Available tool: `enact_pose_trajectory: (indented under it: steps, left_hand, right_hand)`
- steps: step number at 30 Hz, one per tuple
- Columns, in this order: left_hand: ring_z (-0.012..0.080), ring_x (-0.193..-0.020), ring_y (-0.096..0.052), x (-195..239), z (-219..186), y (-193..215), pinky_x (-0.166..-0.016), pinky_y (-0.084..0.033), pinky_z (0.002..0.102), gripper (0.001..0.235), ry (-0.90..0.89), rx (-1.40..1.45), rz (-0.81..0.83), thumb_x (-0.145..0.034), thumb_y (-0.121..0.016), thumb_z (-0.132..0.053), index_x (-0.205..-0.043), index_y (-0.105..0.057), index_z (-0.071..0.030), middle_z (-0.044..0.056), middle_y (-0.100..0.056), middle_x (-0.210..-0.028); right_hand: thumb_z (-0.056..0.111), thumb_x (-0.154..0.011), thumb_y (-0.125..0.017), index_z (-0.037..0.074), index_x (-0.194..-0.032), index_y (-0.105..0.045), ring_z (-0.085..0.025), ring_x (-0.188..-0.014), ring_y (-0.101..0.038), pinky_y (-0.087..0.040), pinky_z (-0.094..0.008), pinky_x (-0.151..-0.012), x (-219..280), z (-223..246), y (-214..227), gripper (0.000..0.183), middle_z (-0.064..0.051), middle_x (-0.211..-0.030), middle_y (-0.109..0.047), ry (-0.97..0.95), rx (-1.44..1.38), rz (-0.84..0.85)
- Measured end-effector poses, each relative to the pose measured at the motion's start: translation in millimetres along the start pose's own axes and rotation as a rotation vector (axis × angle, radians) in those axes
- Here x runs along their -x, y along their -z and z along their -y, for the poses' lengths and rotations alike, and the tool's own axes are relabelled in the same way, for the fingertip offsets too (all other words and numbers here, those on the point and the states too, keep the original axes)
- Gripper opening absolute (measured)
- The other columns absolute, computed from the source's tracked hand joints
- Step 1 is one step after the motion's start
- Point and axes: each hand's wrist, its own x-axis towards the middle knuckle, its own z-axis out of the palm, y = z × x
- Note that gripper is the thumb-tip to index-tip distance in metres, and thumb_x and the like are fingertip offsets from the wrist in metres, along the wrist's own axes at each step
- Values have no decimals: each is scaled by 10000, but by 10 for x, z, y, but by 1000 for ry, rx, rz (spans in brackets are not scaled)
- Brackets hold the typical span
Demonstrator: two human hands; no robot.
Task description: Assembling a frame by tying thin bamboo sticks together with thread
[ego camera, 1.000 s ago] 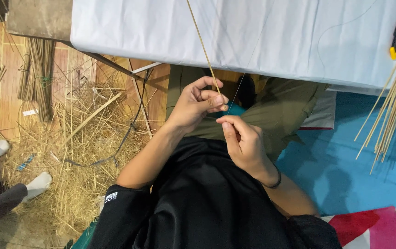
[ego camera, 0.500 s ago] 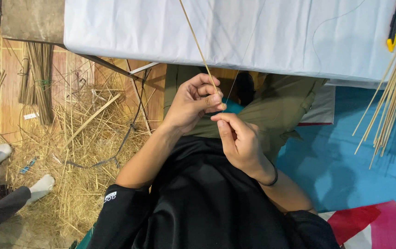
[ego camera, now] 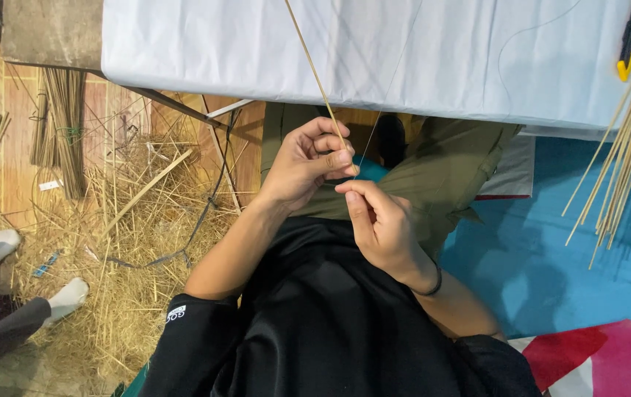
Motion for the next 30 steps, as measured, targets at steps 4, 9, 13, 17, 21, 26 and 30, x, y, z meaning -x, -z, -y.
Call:
enact_pose_trajectory:
  steps: [4,9,13,17,21,26,30]
  left_hand:
    - [296,-740,-781,-4,11,8,-661,-695,387,380,6,10,-4,-858,-788,48,-1181,-590,66,167,-747,-896]
    - [299,-742,-781,-12,21,9,-662,-694,393,371,5,13,-1,-857,-785,54,-1173,-591,66,171,-750,-895]
    - [300,-747,-780,-9,17,-4,-666,-695,396,368,3,15,-1,-855,-784,58,-1169,-593,64,167,-751,-894]
    - [298,-740,-780,-11,11,-12,-645,-695,383,370,8,4,-10,-851,-793,50,-1165,-597,58,159,-748,-893]
    - [300,-732,-780,-16,27,-4,-626,-694,379,368,18,-3,-18,-850,-792,51,-1164,-599,54,156,-745,-891]
    - [303,-737,-781,-14,43,4,-616,-692,374,372,22,-11,-26,-849,-799,39,-1166,-605,41,145,-745,-895]
    - [306,-770,-781,37,-46,-86,-666,-693,408,313,11,4,9,-880,-773,13,-1140,-600,19,131,-720,-888]
  right_hand:
    - [61,-1044,-522,45,-998,-748,-136,-348,-447,-365,-218,-374,9,-8,-13,231,-75,-433,-509,19,-26,-14]
    - [55,-1044,-518,38,-998,-748,-142,-345,-454,-370,-222,-367,-3,14,-4,235,-82,-436,-523,21,-23,-9]
    - [42,-1041,-519,31,-999,-746,-149,-342,-462,-376,-227,-362,-3,10,-8,231,-89,-437,-529,30,-12,-14]
    - [48,-1040,-525,41,-996,-752,-183,-354,-507,-406,-236,-368,0,-4,-28,232,-106,-457,-553,27,10,-10]
    - [49,-1030,-544,52,-998,-749,-204,-366,-524,-410,-254,-366,-5,1,-64,208,-95,-466,-557,36,51,-6]
    - [61,-1034,-550,62,-1009,-752,-192,-380,-534,-422,-247,-374,-5,-21,-78,203,-88,-479,-561,39,69,-9]
    - [56,-1033,-553,56,-1007,-750,-225,-398,-562,-438,-273,-374,1,2,-46,198,-112,-496,-574,46,104,9]
